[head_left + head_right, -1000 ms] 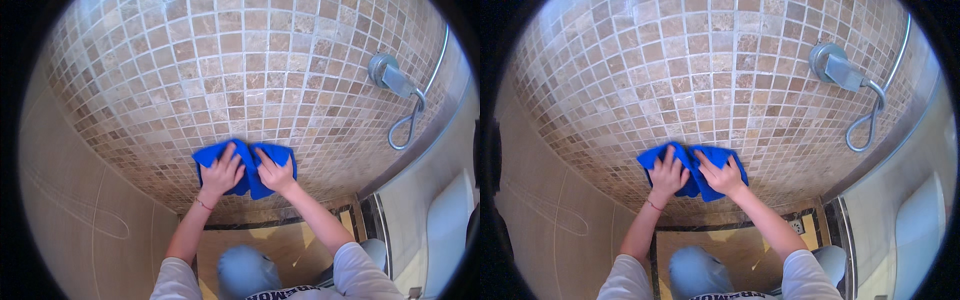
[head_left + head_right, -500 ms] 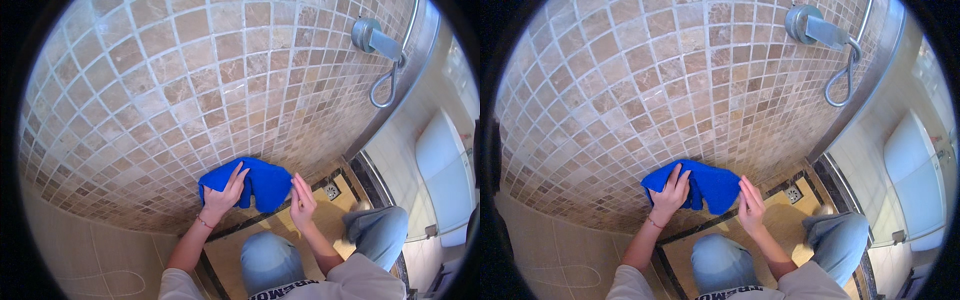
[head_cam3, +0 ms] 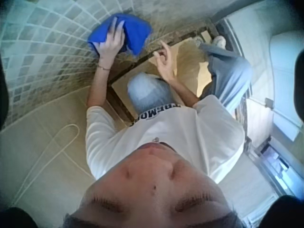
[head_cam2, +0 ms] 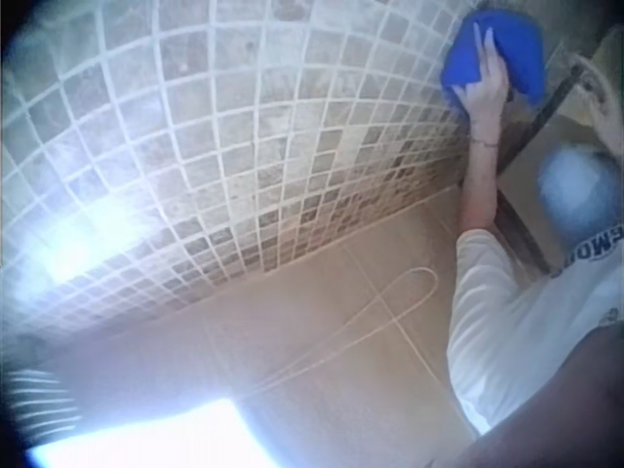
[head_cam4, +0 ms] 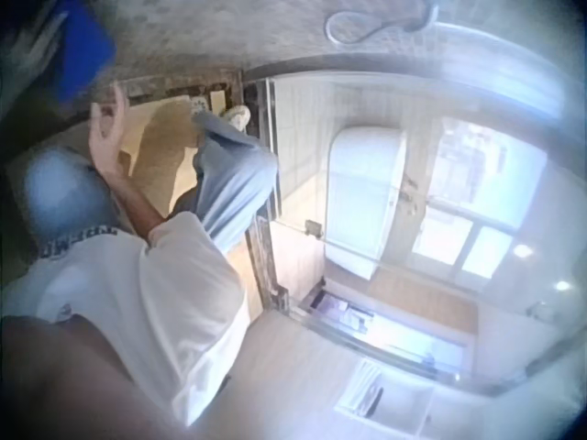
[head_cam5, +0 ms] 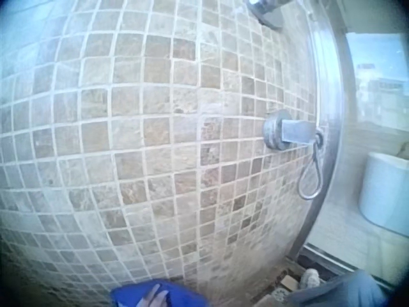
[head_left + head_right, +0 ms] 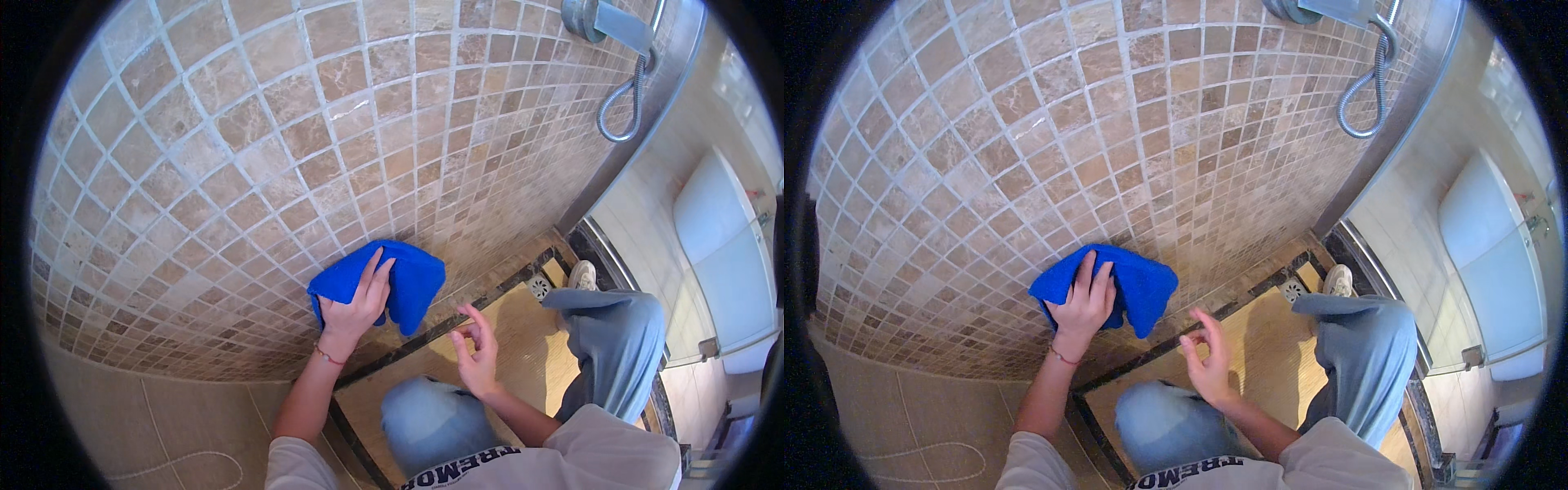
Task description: The person wipes the tiled shower wall, window sill, window glass, and shower door using a blue cloth. They move from the shower area to the window and back to the shower door, wiping each surface in sequence.
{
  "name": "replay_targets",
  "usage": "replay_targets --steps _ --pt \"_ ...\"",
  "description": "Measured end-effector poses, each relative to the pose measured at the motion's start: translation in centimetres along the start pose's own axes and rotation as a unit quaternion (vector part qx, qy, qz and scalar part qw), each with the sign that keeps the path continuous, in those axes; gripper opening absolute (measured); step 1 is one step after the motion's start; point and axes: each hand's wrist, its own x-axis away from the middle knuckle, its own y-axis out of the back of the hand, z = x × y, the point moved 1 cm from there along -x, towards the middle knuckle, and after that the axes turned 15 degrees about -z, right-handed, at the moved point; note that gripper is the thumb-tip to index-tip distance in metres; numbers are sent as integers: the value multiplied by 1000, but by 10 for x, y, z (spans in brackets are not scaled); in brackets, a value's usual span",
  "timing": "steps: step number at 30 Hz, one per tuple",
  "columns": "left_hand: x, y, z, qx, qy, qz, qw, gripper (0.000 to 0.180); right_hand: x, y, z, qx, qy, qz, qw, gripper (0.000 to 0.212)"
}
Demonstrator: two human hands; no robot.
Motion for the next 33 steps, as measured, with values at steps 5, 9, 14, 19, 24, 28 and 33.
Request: replay_targets --steps 5,9,14,19,24,28,33 --pt "1 0 0 -22 -11 7 1000 33 -35 -32 10 -111 -66 4 992 57" --pt "5 -6 -4 -21 -1 4 1000 33 -76 -66 11 -108 -58 72 990 34" --pt "-23 7 -11 -35 36 43 998 40 -114 -51 54 -239 11 -121 963 7" --pt "-142 -5 -26 -34 69 -28 997 49 -197 -40 128 -169 377 -210 886 29" --pt "-122 -45 -57 -136 55 -31 989 39 -224 -55 88 110 481 -103 864 45" --pt "-16 -75 -94 -37 -25 77 996 41 -200 -33 -65 158 431 -105 882 59" --pt "89 -87 -130 171 -69 407 895 69 -105 -4 -186 178 154 -16 972 49"
